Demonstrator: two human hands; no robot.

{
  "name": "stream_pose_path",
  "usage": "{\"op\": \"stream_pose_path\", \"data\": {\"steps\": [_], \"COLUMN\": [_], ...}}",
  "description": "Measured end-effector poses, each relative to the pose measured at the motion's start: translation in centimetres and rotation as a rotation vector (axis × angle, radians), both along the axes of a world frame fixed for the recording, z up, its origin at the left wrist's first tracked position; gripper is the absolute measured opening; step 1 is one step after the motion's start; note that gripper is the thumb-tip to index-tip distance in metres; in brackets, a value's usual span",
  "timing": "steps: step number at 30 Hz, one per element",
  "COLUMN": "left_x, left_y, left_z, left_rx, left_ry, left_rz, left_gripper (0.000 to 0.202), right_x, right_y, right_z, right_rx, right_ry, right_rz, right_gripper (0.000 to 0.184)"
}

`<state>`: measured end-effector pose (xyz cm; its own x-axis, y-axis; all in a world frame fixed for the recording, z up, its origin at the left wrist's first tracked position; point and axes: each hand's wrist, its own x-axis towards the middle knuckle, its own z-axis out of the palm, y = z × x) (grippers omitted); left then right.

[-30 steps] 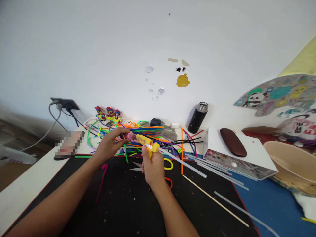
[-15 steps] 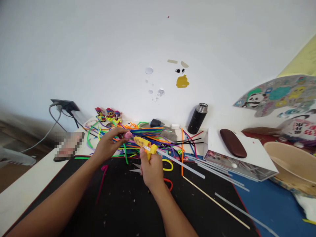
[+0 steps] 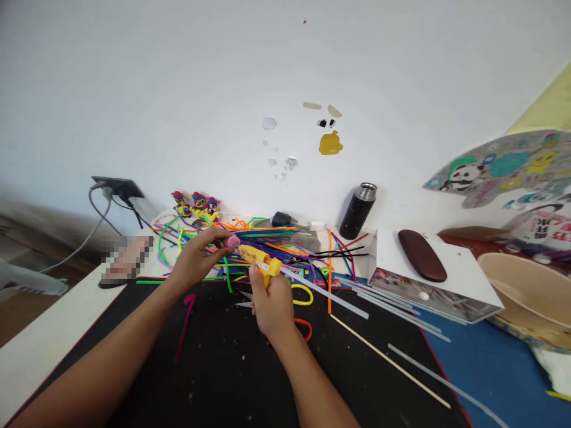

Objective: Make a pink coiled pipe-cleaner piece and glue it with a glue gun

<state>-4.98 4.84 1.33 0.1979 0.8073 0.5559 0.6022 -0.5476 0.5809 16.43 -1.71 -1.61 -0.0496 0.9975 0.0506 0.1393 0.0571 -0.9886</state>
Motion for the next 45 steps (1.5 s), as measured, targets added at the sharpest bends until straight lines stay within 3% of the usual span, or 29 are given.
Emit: {"op": "stream_pose_path", "data": {"steps": [45], "left_x": [-0.12], "left_y": [-0.34], "left_z": [0.3], "left_rx": [-0.008], "left_ry": [-0.015], "left_rz": [-0.009], "left_gripper": [0.021], "right_x": [0.07], "right_y": [0.06], "right_z": [0.12], "right_rx": [0.017], "right_ry": [-0.016], "right_rz": [0.0], "right_gripper": [0.07]}}
